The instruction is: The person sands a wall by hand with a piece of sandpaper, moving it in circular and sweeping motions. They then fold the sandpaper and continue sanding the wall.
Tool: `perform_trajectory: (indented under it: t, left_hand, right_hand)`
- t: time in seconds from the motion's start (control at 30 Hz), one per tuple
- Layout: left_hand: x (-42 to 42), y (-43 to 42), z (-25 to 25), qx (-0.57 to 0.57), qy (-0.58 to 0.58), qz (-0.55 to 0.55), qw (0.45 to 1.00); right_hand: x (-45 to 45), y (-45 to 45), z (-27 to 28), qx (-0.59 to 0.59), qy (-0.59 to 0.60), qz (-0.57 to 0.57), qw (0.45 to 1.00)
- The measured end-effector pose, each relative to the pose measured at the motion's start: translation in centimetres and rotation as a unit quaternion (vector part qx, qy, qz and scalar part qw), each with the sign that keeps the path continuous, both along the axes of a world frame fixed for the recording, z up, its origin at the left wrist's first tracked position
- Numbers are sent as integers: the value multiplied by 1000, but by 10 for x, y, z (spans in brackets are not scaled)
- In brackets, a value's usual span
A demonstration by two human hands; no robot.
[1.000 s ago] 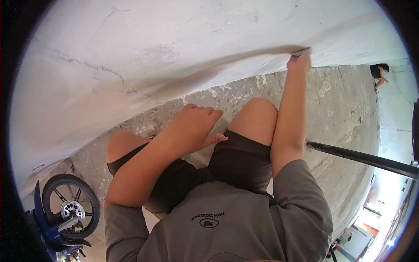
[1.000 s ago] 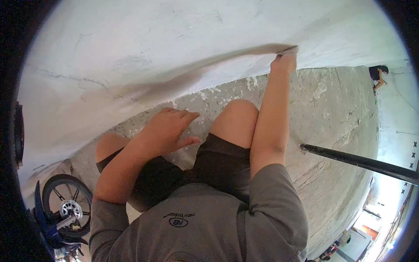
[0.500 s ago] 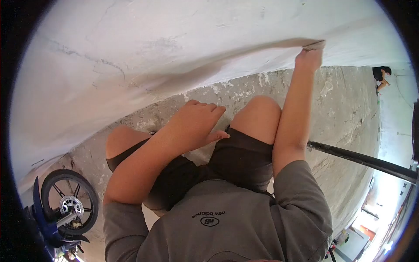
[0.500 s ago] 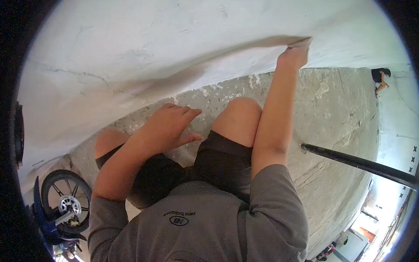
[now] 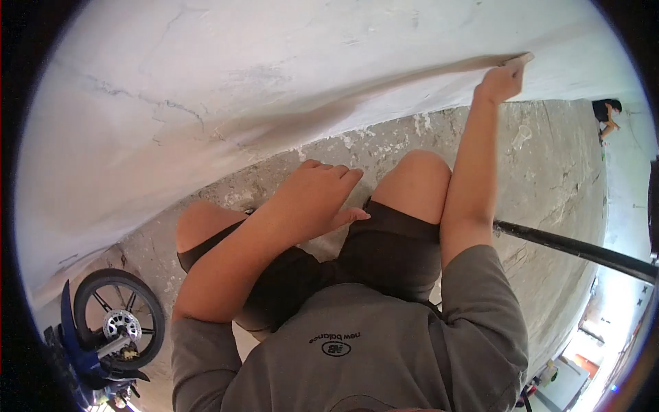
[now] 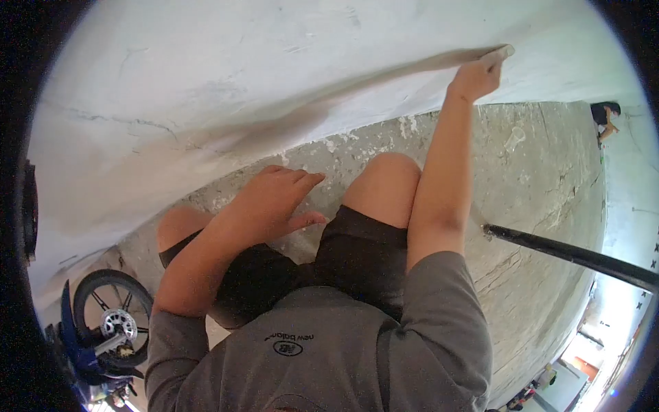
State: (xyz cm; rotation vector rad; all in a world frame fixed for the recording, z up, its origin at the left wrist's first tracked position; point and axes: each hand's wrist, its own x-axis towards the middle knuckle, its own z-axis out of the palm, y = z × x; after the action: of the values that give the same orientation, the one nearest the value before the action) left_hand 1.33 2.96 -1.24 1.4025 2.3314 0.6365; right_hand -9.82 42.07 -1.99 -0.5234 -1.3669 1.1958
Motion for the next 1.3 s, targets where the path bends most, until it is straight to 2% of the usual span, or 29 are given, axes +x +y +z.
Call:
perform_trajectory:
  t: [0.03,0.13,0.27,0.3,0.37,0.4,0.47,0.5,0.53,0.6,0.67,0.73,0.77,0.87,0.93,0.97,1.0,1.03,1.13,1.2,1.23,1.3]
  left_hand:
    - [0,1,2,-2,-7,2,1000]
    - [2,-1,0,32,-1,3,999]
    - [1,1,-1,51,8,7,999]
    - [1,1,-1,39,4,4,999]
    - [0,1,0,25,3,5,1000]
    - [1,1,-1,23,3,5,1000]
    - [3,2,-2,24,5,2,1000]
    - [3,2,-3,37,10,6,999]
    - [3,2,-4,51,15,9,999]
    - [5,0,-1,37,14,10,999]
    - [5,3,2,33,15,-23,999]
    - [6,1,3,12,-3,0,1000]
    - [7,1,2,25,-2,-31,999]
    - [13,1,5,59,41,-25,997]
    - [13,1,11,25,23,-7,999]
    - [9,5,10,26,22,-11,999]
    - [8,5,9,31,20,-12,999]
    - [9,1,7,34,16,-10,999]
    - [8,2,10,23,25,1,999]
    - [6,3,10,25,23,0,999]
    - [7,3,10,29,22,-2,999]
    - [8,2,8,25,15,-1,1000]
  right_hand:
    - [5,-17,3,2,-72,-43,997]
    - [2,3,-43,-55,-105,-61,991]
    - [4,0,-14,-113,-35,-34,992]
    - [9,-5,9,-89,-30,3,996]
    - [0,-12,19,-4,46,25,999]
    - [-4,-10,11,-5,48,26,999]
    - [-9,-1,-23,46,-5,-51,998]
    - [-11,9,-43,-35,17,-27,999]
    - [-9,11,-47,-33,20,-33,999]
    - [-1,16,-51,-247,-1,52,968]
    - [2,11,-39,-86,-48,8,995]
    - [0,-4,-11,-5,-26,-18,999]
    - [0,-11,2,35,-15,-31,999]
    - [-23,-4,-24,59,35,-135,988]
    - [-17,9,-46,30,34,-158,986]
    - [-15,14,-62,-124,38,-98,987]
    - [-9,7,-60,-277,41,-32,959]
    - [-9,2,-56,-279,38,-30,959]
    - [-6,-17,-16,-224,53,10,973]
    - [3,-38,14,-46,90,47,994]
    - [-1,-32,6,-49,88,52,994]
    - [-13,-16,-18,25,100,-10,995]
